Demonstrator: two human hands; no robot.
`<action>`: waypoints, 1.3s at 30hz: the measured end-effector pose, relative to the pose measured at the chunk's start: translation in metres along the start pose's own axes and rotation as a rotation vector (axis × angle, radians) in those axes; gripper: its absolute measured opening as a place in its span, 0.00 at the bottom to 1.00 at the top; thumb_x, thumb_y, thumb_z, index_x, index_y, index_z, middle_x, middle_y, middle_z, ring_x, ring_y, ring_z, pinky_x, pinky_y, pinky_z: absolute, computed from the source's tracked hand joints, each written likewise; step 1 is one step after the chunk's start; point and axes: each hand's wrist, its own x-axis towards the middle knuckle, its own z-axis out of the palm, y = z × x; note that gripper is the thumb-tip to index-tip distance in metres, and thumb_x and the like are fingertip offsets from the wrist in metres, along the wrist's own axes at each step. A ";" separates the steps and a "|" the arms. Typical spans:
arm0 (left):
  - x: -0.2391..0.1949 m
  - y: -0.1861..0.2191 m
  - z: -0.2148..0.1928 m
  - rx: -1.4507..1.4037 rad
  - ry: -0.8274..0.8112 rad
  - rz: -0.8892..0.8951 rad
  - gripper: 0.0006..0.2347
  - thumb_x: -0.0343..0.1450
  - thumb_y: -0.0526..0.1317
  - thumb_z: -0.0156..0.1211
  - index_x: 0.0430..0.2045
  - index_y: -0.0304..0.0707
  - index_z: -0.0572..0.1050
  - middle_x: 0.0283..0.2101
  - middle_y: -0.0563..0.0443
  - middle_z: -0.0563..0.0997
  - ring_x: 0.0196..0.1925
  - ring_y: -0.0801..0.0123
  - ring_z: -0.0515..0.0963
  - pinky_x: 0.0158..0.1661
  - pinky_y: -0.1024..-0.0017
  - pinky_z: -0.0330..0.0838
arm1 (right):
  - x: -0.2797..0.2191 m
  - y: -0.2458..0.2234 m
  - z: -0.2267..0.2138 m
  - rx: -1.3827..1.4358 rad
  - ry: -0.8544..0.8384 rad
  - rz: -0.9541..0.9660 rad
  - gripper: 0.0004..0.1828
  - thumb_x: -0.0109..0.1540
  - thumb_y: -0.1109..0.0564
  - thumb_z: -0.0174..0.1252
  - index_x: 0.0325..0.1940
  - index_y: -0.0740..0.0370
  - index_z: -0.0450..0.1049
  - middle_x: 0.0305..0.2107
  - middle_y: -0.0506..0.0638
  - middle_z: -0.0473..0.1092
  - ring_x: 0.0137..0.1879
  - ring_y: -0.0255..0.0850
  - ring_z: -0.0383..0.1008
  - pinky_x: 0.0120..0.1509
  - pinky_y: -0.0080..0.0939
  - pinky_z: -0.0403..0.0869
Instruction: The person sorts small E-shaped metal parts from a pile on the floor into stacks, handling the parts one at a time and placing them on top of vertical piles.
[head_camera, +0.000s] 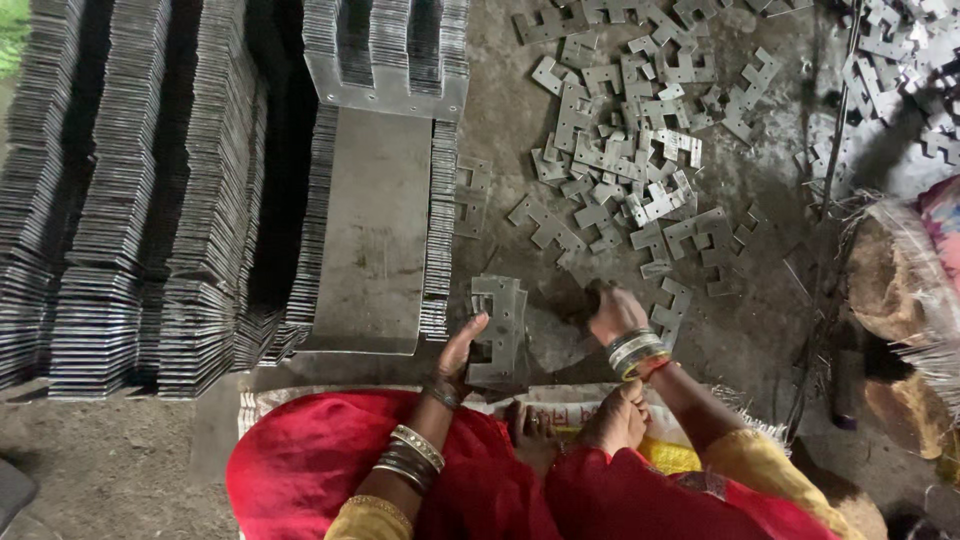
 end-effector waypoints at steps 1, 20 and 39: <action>-0.006 0.002 0.006 0.008 -0.016 -0.006 0.15 0.75 0.46 0.59 0.49 0.35 0.78 0.44 0.46 0.83 0.40 0.62 0.84 0.41 0.64 0.80 | 0.004 0.009 0.003 0.082 0.000 -0.005 0.13 0.56 0.57 0.62 0.45 0.58 0.79 0.41 0.62 0.79 0.50 0.59 0.79 0.53 0.54 0.79; -0.031 0.016 0.040 0.074 0.064 -0.074 0.20 0.72 0.45 0.64 0.54 0.30 0.76 0.50 0.40 0.82 0.47 0.58 0.84 0.48 0.62 0.81 | 0.098 -0.078 -0.079 0.108 -0.060 0.022 0.40 0.59 0.38 0.66 0.69 0.57 0.65 0.42 0.61 0.76 0.53 0.57 0.75 0.57 0.58 0.73; 0.009 -0.004 -0.031 -0.210 0.128 0.130 0.16 0.74 0.43 0.58 0.54 0.33 0.74 0.48 0.41 0.82 0.46 0.57 0.84 0.44 0.60 0.83 | 0.074 -0.089 -0.075 0.776 -0.120 -0.110 0.13 0.62 0.64 0.60 0.52 0.64 0.76 0.46 0.54 0.77 0.49 0.45 0.78 0.54 0.44 0.77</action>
